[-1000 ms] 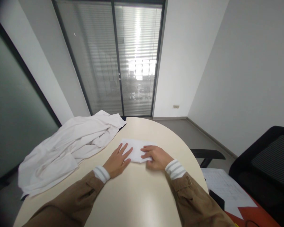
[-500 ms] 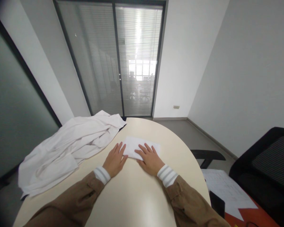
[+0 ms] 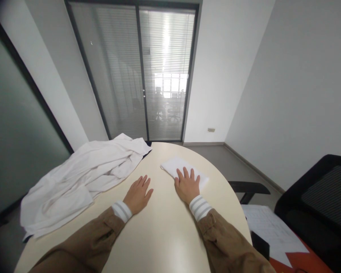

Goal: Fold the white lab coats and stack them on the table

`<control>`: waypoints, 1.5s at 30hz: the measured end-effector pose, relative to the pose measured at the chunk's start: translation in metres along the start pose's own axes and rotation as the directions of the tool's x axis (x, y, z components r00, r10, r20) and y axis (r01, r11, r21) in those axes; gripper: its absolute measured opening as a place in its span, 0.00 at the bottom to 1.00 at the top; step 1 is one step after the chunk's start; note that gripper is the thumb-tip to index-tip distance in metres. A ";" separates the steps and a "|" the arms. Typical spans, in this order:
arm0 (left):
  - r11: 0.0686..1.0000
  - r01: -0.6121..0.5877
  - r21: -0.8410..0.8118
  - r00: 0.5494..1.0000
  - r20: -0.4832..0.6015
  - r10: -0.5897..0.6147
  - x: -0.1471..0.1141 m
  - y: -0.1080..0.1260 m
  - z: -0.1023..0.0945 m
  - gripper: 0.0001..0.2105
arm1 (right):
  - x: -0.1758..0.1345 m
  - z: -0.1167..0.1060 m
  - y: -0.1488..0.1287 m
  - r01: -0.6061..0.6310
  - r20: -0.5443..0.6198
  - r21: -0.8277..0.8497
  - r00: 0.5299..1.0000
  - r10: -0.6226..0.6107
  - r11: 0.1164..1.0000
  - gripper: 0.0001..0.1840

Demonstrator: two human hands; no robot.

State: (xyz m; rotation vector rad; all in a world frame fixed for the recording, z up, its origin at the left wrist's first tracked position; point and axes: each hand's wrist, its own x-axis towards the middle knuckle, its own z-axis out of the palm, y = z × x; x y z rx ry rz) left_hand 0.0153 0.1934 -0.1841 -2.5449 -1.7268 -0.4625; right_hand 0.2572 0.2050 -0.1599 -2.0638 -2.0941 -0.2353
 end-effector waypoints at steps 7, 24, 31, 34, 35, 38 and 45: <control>1.000 -0.002 0.012 1.000 0.002 0.002 0.000 -0.001 0.000 0.26 | 0.024 0.017 0.014 -0.183 -0.103 -0.053 0.979 0.176 0.982 0.28; 1.000 -0.002 0.012 1.000 -0.015 0.002 0.004 0.000 -0.003 0.24 | 0.071 0.042 0.038 -0.360 -0.120 -0.049 0.928 0.353 0.932 0.29; 1.000 0.001 -0.026 0.999 -0.053 -0.002 0.007 -0.001 -0.005 0.23 | 0.064 0.032 0.032 -0.306 -0.114 -0.063 0.948 0.298 0.950 0.32; 0.999 0.052 0.005 0.978 -0.200 -0.050 0.017 -0.018 -0.021 0.21 | 0.061 0.025 0.025 -0.237 -0.155 -0.054 0.962 0.226 0.970 0.32; 0.996 0.090 0.026 0.960 -0.269 -0.080 0.021 -0.027 -0.029 0.20 | 0.060 0.023 0.023 -0.214 -0.172 -0.051 0.964 0.202 0.975 0.31; 0.957 0.286 0.045 0.864 -0.444 -0.238 0.030 -0.065 -0.056 0.21 | 0.057 0.022 0.017 -0.169 -0.212 -0.038 0.964 0.158 0.985 0.30; 0.810 0.586 0.008 0.666 -0.574 -0.476 0.024 -0.130 -0.073 0.28 | 0.053 0.021 0.012 -0.126 -0.201 0.020 0.971 0.127 0.992 0.28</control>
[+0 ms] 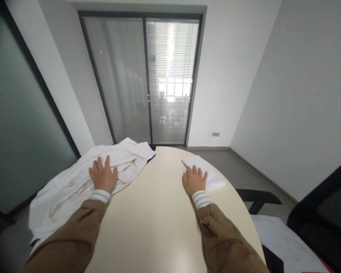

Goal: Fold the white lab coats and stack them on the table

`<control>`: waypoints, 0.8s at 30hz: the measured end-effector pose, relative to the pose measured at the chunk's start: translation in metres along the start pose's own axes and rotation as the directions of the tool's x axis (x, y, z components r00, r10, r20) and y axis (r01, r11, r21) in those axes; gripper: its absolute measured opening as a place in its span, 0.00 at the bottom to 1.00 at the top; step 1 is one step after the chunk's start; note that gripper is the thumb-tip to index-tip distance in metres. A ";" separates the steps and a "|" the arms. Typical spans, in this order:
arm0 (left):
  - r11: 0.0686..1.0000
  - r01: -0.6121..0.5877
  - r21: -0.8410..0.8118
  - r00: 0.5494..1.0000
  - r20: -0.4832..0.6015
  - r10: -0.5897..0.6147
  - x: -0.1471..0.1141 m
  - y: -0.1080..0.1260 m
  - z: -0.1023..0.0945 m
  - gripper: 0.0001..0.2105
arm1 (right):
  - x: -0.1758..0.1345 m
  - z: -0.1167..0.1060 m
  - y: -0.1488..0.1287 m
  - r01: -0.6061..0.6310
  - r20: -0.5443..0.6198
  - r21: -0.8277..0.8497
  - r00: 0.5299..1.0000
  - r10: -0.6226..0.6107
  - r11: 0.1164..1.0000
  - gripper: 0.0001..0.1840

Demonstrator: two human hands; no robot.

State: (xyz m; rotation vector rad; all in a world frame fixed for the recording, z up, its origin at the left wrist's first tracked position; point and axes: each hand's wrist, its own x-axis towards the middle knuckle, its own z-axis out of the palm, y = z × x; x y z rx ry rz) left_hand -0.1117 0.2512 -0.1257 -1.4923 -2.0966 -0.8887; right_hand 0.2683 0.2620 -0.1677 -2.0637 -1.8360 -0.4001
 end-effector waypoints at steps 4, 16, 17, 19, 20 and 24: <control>1.000 -0.002 -0.001 1.000 -0.020 0.002 0.001 -0.008 0.005 0.17 | -0.003 -0.002 -0.001 0.000 0.017 0.016 1.000 0.000 1.000 0.28; 0.976 -0.202 -0.080 0.977 -0.090 0.195 0.008 -0.004 -0.012 0.12 | -0.007 -0.007 -0.002 0.025 0.060 0.014 0.998 -0.026 1.000 0.22; 0.963 -0.255 -0.083 0.965 -0.087 0.248 0.007 -0.001 -0.013 0.12 | -0.007 -0.007 -0.003 0.026 0.060 0.011 0.998 -0.027 1.000 0.22; 0.916 -0.389 -0.099 0.921 -0.054 0.385 0.004 0.008 -0.017 0.12 | -0.007 -0.007 -0.004 0.027 0.063 0.007 0.998 -0.027 1.000 0.21; 0.883 -0.455 -0.115 0.890 -0.031 0.454 0.002 0.014 -0.019 0.13 | -0.007 -0.008 -0.005 0.026 0.064 0.005 0.998 -0.026 1.000 0.21; 0.837 -0.527 -0.147 0.849 -0.050 0.526 -0.001 0.039 -0.034 0.17 | -0.007 -0.008 -0.006 0.022 0.078 0.006 0.997 -0.023 1.000 0.20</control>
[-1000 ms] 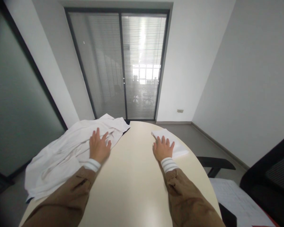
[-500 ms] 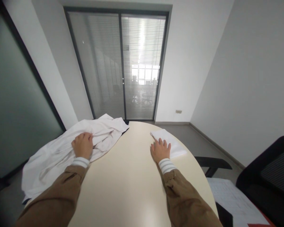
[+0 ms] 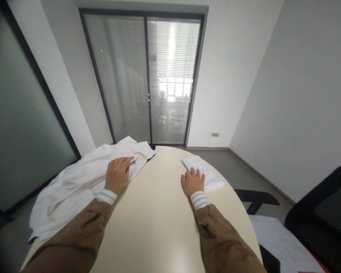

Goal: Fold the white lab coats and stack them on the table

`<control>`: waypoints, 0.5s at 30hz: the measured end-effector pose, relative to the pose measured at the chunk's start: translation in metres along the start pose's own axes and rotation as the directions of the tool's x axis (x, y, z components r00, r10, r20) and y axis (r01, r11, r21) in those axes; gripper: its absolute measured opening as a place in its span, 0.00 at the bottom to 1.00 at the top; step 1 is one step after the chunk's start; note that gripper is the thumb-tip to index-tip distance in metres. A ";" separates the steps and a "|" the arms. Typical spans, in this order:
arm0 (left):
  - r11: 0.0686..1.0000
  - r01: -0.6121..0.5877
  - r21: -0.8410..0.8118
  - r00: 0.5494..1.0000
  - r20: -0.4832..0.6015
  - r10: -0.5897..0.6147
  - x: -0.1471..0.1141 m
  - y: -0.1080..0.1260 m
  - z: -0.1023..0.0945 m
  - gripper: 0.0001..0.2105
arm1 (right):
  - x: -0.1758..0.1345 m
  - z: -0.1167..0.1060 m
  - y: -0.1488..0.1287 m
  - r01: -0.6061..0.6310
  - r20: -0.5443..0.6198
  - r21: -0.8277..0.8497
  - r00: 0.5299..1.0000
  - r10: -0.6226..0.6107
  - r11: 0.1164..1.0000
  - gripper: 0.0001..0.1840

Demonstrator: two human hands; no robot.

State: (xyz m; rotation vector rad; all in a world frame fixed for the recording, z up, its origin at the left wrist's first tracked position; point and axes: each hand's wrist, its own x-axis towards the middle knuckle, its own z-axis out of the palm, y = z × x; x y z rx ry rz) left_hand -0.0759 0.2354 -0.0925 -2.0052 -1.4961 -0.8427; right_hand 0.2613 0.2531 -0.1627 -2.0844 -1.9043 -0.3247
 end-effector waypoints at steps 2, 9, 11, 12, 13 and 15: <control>0.993 0.118 0.031 0.990 -0.083 -0.115 0.005 0.001 -0.007 0.20 | 0.000 0.000 0.001 0.001 0.007 0.004 1.000 -0.001 1.000 0.20; 0.868 0.483 0.113 0.876 -0.081 -0.476 -0.006 -0.042 0.004 0.34 | -0.002 -0.001 0.005 0.001 0.021 0.023 1.000 -0.002 1.000 0.20; 0.866 0.473 0.162 0.879 -0.017 -0.476 -0.010 -0.047 0.011 0.32 | -0.002 0.000 0.006 0.004 0.013 0.019 1.000 -0.004 1.000 0.20; 0.875 0.450 0.181 0.888 0.011 -0.459 -0.011 -0.048 0.014 0.29 | -0.001 0.000 0.006 0.005 0.010 0.017 1.000 -0.005 1.000 0.20; 0.887 0.421 0.192 0.900 0.034 -0.434 -0.011 -0.047 0.015 0.25 | -0.001 0.001 0.006 0.006 0.007 0.014 1.000 -0.006 1.000 0.20; 0.916 0.355 0.187 0.927 0.059 -0.371 -0.009 -0.041 0.014 0.18 | -0.001 0.002 0.006 0.010 0.001 0.008 1.000 -0.010 1.000 0.20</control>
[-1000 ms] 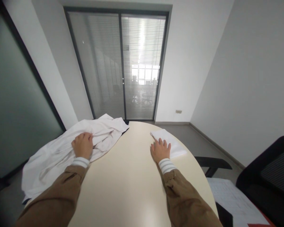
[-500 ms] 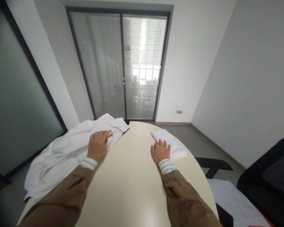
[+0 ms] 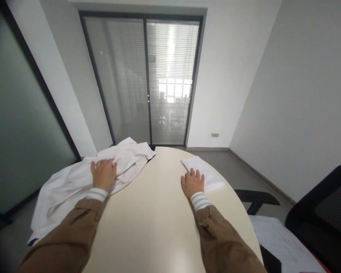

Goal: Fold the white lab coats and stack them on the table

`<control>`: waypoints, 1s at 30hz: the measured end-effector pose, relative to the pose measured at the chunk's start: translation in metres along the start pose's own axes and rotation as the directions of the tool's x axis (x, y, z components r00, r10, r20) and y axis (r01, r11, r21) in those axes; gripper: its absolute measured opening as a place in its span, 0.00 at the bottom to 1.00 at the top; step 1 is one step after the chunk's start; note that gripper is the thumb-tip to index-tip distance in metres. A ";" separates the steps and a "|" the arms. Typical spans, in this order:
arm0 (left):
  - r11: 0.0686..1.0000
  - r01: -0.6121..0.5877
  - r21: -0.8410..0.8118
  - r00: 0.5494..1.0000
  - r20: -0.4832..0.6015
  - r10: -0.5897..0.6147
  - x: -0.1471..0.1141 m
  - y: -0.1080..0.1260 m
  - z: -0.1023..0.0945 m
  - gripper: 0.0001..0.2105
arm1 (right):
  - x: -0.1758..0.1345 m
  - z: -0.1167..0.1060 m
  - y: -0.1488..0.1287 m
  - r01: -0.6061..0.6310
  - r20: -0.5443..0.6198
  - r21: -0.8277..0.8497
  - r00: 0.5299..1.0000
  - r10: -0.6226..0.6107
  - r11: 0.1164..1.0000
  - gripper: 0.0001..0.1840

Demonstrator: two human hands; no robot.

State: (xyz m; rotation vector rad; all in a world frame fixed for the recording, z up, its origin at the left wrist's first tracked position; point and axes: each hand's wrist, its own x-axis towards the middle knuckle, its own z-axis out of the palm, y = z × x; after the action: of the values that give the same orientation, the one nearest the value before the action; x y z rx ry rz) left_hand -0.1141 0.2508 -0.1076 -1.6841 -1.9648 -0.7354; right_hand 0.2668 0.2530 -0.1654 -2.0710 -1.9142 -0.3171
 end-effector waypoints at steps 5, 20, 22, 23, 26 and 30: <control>0.971 -0.202 -0.126 0.977 0.050 0.210 -0.008 0.034 -0.013 0.15 | 0.001 0.000 -0.003 0.002 -0.008 -0.010 1.000 -0.002 1.000 0.20; 0.661 -0.602 -0.449 0.581 0.321 0.748 -0.073 0.108 -0.008 0.12 | 0.001 -0.003 -0.004 0.350 -0.085 0.153 0.936 -0.340 0.924 0.35; 0.586 -0.639 -0.498 0.515 0.288 0.807 -0.079 0.115 -0.012 0.09 | 0.000 -0.006 -0.007 0.522 -0.107 0.197 0.853 -0.511 0.830 0.36; 0.572 -0.635 -0.519 0.512 0.270 0.815 -0.080 0.117 -0.015 0.08 | -0.001 -0.006 -0.008 0.589 -0.109 0.215 0.807 -0.580 0.779 0.34; 0.628 -0.578 -0.521 0.629 0.206 0.750 -0.076 0.116 -0.023 0.12 | -0.002 -0.005 -0.010 0.665 -0.094 0.269 0.738 -0.669 0.696 0.23; 0.881 -0.362 -0.304 0.884 0.188 0.428 -0.059 0.099 -0.022 0.17 | -0.005 -0.004 -0.012 0.605 -0.090 0.395 0.774 -0.626 0.691 0.15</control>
State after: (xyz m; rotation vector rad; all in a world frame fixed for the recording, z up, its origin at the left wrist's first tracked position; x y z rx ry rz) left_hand -0.0076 0.2035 -0.1184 -2.3518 -1.6328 -0.6701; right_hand 0.2541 0.2475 -0.1623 -1.1301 -2.4202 0.0095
